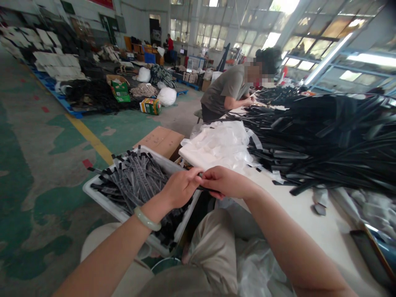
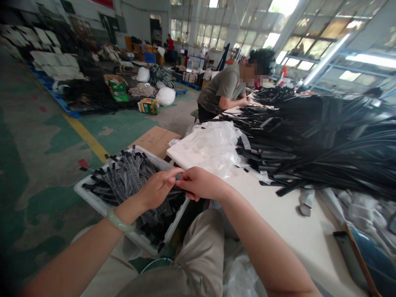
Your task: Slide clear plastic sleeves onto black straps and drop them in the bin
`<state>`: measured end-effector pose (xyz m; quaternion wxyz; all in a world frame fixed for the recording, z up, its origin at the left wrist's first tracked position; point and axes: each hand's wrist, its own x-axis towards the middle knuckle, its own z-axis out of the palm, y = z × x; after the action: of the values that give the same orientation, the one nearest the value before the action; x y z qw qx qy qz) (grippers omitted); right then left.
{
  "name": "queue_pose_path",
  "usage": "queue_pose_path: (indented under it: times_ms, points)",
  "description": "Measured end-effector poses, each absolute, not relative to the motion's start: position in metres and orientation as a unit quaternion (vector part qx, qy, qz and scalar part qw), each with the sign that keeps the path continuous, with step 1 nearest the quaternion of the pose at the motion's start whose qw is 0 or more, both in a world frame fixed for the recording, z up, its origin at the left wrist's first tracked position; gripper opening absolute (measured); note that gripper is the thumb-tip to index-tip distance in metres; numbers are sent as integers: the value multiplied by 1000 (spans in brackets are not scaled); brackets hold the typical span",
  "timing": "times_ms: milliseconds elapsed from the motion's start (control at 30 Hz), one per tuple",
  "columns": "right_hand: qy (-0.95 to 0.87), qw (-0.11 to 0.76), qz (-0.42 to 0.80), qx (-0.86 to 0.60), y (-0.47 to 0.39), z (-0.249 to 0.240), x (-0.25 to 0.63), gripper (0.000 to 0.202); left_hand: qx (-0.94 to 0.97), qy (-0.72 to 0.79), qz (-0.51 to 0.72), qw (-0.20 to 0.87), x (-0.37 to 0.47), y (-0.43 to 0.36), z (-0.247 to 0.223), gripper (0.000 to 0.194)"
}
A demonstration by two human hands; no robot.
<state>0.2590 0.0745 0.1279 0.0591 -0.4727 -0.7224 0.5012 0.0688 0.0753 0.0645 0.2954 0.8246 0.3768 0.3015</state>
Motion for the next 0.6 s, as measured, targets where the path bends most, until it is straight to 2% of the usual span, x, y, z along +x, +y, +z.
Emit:
queue_pose_path:
  times_ms: [133,433,500,600]
  points:
    - [-708,98,498,-490,78,122,232,16,819,360,324,308,79,79,69,95]
    - [-692,122,525,-480,87,109,215,28,802,368,351,314,57,91,62,91]
    - [-697,138,512,-483,99,98,197,32,774,403,395,288,37,91,58,89]
    - [-713,199,474,-477,133,88,154,38,608,521,535,270,-8,83,41,83]
